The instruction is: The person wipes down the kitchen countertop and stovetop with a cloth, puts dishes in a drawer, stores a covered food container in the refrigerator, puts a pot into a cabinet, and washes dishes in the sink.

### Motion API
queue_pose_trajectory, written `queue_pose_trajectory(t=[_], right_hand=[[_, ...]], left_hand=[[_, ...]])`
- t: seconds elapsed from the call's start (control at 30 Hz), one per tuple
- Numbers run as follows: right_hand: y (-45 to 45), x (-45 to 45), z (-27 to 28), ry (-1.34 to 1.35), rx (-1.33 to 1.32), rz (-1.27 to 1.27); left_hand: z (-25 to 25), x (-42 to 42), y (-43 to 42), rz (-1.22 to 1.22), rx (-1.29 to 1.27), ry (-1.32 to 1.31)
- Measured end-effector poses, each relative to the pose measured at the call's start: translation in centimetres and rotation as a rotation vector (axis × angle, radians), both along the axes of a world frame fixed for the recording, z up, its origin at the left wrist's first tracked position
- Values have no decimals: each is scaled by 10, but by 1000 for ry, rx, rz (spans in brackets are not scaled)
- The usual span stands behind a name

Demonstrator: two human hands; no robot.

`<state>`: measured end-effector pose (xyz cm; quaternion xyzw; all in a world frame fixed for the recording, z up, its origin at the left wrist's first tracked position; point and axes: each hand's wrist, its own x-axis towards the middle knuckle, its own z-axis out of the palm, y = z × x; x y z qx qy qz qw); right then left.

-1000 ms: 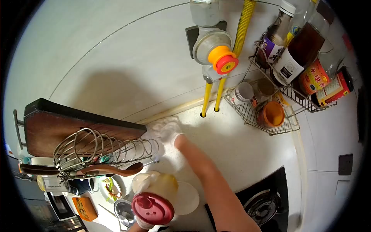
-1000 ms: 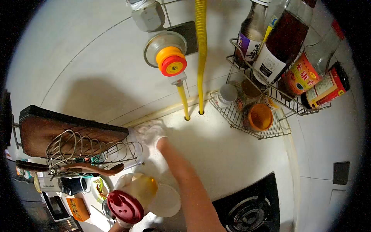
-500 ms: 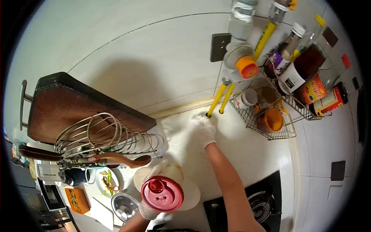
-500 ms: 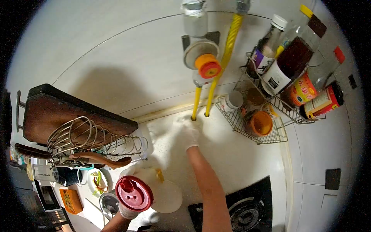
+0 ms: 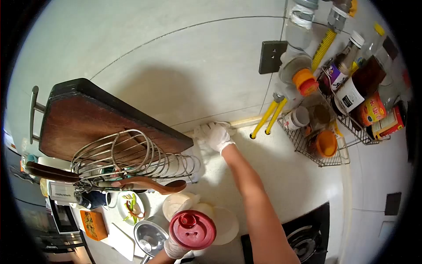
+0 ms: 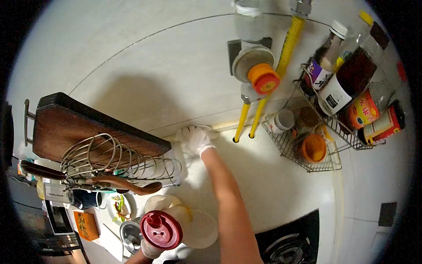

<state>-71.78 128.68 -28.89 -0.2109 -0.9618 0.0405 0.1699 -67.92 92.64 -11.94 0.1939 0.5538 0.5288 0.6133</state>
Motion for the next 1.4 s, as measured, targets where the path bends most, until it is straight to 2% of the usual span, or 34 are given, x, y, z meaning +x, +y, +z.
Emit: queue_pose_trajectory(t=[0.07, 0.13, 0.2, 0.27, 0.3, 0.37, 0.4, 0.47, 0.53, 0.63, 0.7, 0.73, 0.8, 0.87, 0.97, 1.03, 1.1, 1.17, 1.2, 1.23, 1.3, 1.33, 1.4], right_hand=[[4, -9, -6, -321, -153, 4], [3, 11, -5, -315, -413, -25], [-20, 74, 0, 29, -760, -69], [-58, 103, 27, -386, -125, -281], [-79, 121, 58, -443, -53, -146], [-92, 133, 74, -478, -11, 32], [-90, 134, 60, -463, -41, 69], [-76, 128, 30, -292, -181, -31], [-63, 96, 0, 36, -404, -274], [-45, 12, 6, -12, -362, -179], [-33, 1, 16, -149, -239, -111], [-31, 6, 40, -259, -123, -64], [-20, 20, 58, -247, -228, -104], [-30, 38, 43, 48, -734, -127], [-48, 40, 1, 657, -1515, 111], [-60, 46, 11, 619, -1286, 151], [-76, 54, 31, 95, -350, 33], [-71, 48, 20, 95, -231, 120], [-65, 48, 11, 92, -169, 166], [-58, 49, -5, 145, -216, 156], [-46, 48, -30, 258, -314, 137], [-38, 88, 92, -286, -655, -89], [-36, 96, 12, -253, -173, -303]], left_hand=[[4, 1, -5, 13, 1, 8], [7, -1, -11, 27, 5, 15], [10, -5, -13, 43, 11, 22], [10, -8, -16, 60, 17, 21], [9, -9, -16, 65, 18, 23], [9, -12, -16, 73, 21, 23], [8, -13, -16, 72, 21, 19], [8, -14, -15, 66, 26, 22], [10, -13, -19, 61, 20, 27], [15, -12, -32, 64, -5, 30], [18, -13, -36, 59, -13, 45], [20, -15, -36, 60, -13, 57], [24, -19, -37, 71, -9, 73], [26, -22, -33, 90, -2, 65], [25, -23, -25, 95, 11, 58], [22, -22, -21, 97, 15, 48], [20, -20, -18, 103, 17, 20], [17, -18, -16, 147, 31, -78], [16, -15, -15, 230, 65, -217], [15, -12, -14, 335, 110, -387], [16, -12, -11, 366, 124, -416], [20, -13, -11, 202, 30, -71], [27, -15, -10, -182, -204, 679]])
